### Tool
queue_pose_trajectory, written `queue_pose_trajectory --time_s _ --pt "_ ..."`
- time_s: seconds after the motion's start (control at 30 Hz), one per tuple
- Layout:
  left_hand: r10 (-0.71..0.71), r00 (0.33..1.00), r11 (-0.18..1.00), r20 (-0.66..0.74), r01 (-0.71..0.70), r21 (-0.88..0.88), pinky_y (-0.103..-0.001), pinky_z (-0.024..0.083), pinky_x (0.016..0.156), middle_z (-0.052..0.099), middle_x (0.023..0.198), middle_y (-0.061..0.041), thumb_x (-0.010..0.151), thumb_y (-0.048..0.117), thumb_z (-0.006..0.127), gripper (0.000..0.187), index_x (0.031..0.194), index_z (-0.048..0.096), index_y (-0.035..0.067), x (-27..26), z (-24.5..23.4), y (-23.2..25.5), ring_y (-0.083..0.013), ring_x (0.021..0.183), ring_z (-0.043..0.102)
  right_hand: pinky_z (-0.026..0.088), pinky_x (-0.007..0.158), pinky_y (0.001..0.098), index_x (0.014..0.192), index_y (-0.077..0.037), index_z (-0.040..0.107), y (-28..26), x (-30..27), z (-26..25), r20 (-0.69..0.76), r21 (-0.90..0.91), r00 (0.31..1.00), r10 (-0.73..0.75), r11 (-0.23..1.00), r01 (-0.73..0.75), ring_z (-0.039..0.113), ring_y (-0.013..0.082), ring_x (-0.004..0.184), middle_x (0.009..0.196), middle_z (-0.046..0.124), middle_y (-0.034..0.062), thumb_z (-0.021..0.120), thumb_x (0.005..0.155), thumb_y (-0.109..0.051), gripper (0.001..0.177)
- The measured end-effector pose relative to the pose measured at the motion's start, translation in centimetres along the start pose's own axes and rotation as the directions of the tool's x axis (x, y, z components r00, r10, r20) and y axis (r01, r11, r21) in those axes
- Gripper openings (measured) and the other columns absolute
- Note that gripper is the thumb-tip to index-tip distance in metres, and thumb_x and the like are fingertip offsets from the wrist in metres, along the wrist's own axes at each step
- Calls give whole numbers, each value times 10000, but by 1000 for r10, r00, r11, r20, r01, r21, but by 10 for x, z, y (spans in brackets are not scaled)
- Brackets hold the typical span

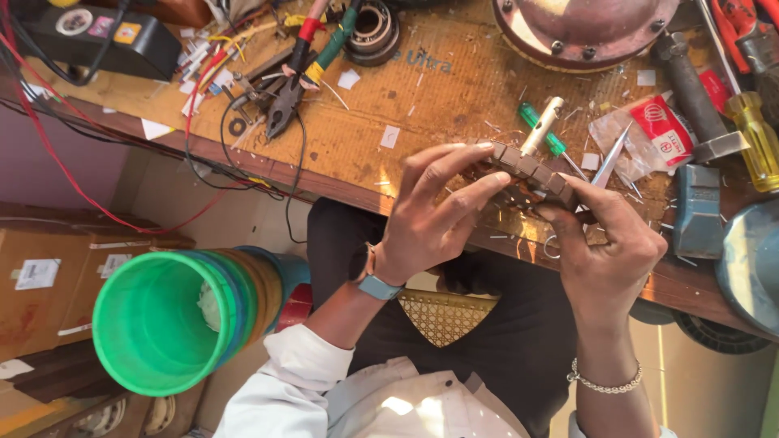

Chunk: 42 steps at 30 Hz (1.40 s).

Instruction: The person is repairing a motor stator by inserting small white insulating pieces into the slots of the copper windings. They use a green screwdriver to adjust the windings and tweezers to place the insulators precisely.

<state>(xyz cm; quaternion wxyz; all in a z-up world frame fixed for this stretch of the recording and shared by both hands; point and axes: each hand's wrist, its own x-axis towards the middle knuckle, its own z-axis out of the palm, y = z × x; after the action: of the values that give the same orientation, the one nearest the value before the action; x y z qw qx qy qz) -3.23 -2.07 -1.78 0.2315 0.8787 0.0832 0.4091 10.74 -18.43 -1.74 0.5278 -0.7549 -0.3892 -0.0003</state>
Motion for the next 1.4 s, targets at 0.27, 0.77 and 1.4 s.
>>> queue_pose_trajectory --time_s 0.27,0.77,1.4 --pt "-5 1000 997 -14 6 77 -360 459 1156 508 1524 -3 968 -9 711 486 1384 660 239 -13 20 -2 -254 1405 497 561 857 281 1182 0 723 2 -1 0 2 -31 999 -40 999 40 741 196 955 1058 754 129 872 936 -79 298" --pt "-69 987 997 147 63 45 -291 469 1086 570 1510 72 852 -61 711 577 1325 715 269 5 -13 16 -222 1264 539 579 866 266 1183 -17 715 3 -4 0 20 83 999 -28 996 27 744 179 1004 1115 754 113 822 960 24 250" --pt "-329 943 777 47 298 -554 -348 581 1122 299 1672 -115 1017 148 756 794 1628 249 142 5 -6 5 -237 1493 453 629 961 276 1285 -13 683 7 -19 55 -171 286 978 -123 943 169 726 228 1191 1310 718 171 800 918 145 417"
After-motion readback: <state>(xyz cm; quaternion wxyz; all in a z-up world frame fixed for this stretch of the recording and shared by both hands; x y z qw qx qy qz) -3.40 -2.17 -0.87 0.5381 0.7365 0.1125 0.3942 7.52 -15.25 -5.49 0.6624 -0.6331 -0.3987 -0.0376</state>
